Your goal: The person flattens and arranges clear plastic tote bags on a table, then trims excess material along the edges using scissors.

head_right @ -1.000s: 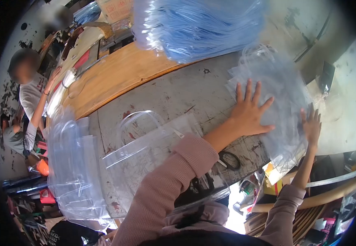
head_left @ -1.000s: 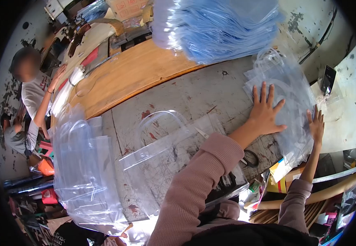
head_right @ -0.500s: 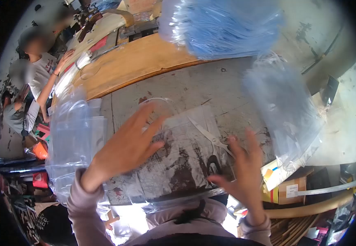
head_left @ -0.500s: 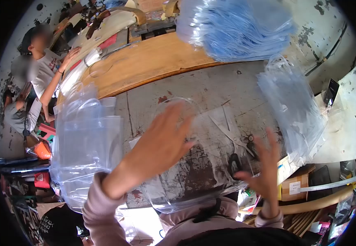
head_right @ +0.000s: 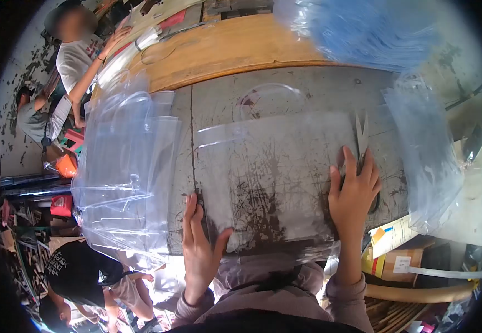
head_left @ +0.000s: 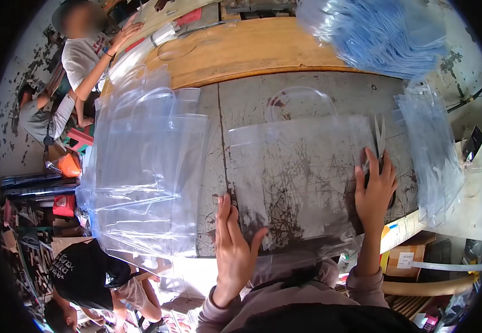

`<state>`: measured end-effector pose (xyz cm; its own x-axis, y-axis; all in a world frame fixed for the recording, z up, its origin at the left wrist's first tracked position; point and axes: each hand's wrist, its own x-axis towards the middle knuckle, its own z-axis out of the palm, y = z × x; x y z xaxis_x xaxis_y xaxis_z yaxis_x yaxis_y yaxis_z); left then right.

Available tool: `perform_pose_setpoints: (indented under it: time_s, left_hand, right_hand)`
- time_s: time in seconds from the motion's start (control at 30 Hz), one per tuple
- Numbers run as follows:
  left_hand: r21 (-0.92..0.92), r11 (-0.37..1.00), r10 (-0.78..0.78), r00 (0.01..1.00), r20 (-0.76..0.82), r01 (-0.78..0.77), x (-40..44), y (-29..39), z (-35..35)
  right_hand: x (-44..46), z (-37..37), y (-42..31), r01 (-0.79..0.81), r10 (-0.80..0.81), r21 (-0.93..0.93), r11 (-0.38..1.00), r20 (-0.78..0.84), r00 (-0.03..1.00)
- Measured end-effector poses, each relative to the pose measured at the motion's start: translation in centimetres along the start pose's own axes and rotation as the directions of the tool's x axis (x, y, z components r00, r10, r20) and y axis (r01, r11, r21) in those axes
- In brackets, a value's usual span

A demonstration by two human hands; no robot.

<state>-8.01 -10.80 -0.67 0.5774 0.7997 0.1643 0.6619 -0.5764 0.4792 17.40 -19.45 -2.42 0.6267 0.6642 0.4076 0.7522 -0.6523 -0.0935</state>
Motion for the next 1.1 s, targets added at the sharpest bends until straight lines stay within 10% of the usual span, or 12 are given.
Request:
perform_pose_setpoints:
  time_s: [0.17, 0.37, 0.47, 0.67, 0.93, 1.1]
  left_hand:
    - [-0.070, 0.996, 0.050, 0.981, -0.187, -0.064, 2.4, 0.4, 1.7]
    - [-0.333, 0.938, -0.190, 0.947, -0.260, 0.097, 2.4, 0.4, 0.2]
    - [-0.126, 0.979, -0.180, 0.975, -0.132, 0.163, -2.5, -0.7, -1.4]
    - [-0.180, 0.976, -0.111, 0.991, 0.069, 0.122, -5.4, 0.3, -1.5]
    - [-0.399, 0.915, -0.072, 0.997, -0.006, 0.063, -0.5, 0.4, -1.4]
    - [-0.720, 0.663, -0.322, 0.946, -0.026, 0.206, -1.6, 1.7, -0.7]
  right_hand:
    - [1.5, -0.7, 1.6, 0.022, -0.014, 0.324, 0.946, -0.026, 1.000]
    - [2.5, -2.1, 4.2, -0.062, 0.088, 0.262, 0.963, -0.088, 0.992]
    - [1.8, -3.9, 4.9, -0.016, 0.046, 0.141, 0.990, -0.211, 0.976]
    - [-3.1, -5.4, -0.8, 0.299, -0.417, 0.359, 0.884, 0.320, 0.850]
    - [-1.0, -2.5, -2.8, 0.212, -0.260, 0.176, 0.961, 0.322, 0.910]
    - [-0.8, -2.1, -2.7, 0.222, -0.259, 0.149, 0.964, 0.311, 0.915]
